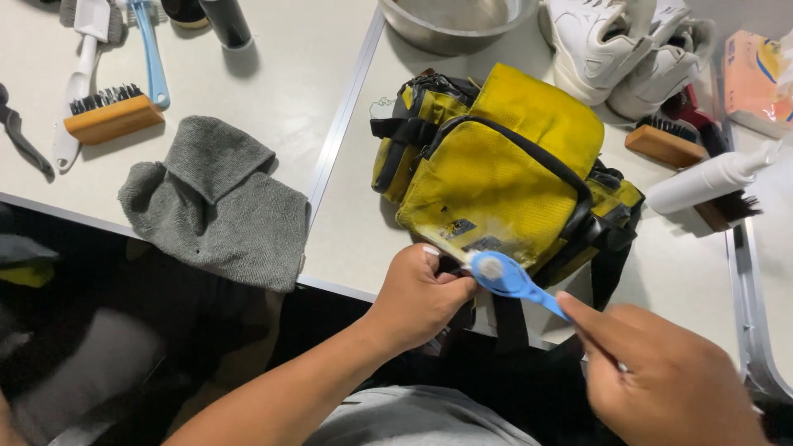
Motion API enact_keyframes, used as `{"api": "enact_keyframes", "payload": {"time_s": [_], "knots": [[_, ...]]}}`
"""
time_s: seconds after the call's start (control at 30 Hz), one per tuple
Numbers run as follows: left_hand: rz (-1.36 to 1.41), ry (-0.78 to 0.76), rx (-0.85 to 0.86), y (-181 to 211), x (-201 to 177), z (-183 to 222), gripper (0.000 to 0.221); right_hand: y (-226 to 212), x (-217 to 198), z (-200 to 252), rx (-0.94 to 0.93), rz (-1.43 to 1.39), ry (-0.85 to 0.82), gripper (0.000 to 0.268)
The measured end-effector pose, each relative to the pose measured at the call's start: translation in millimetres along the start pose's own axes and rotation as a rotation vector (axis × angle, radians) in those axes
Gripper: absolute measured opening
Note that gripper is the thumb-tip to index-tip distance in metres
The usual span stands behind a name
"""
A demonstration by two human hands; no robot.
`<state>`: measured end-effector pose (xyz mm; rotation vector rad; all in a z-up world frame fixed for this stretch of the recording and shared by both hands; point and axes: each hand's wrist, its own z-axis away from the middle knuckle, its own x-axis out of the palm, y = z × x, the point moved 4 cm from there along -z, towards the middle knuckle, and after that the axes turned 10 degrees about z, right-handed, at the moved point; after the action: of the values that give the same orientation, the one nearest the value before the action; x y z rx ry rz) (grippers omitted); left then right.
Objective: Cleaning a yellow pouch using cleaning solution, brushes, and a microfiber cloth.
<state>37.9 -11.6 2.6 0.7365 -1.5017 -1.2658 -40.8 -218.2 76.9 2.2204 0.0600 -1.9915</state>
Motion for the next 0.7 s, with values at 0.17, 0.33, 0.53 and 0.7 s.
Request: {"api": "enact_keyframes", "payload": {"time_s": [0.17,0.33,0.53,0.7], "knots": [[-0.034,0.054,-0.208,-7.5,-1.4,-1.1,0.009,27.7,3.5,20.9,0.179,0.012,-0.074,0.044],[-0.071,0.025,-0.14,1.3,0.7,-2.1,0.017,4.0,-10.1,-3.5,0.092,0.093,0.172,0.037],[-0.05,0.062,-0.178,-4.7,-0.4,-1.2,0.016,10.3,-2.3,5.7,0.165,0.03,-0.024,0.044],[-0.024,0.04,-0.162,-4.0,2.9,-0.2,0.024,18.3,-4.2,11.2,0.129,0.136,0.283,0.031]]}}
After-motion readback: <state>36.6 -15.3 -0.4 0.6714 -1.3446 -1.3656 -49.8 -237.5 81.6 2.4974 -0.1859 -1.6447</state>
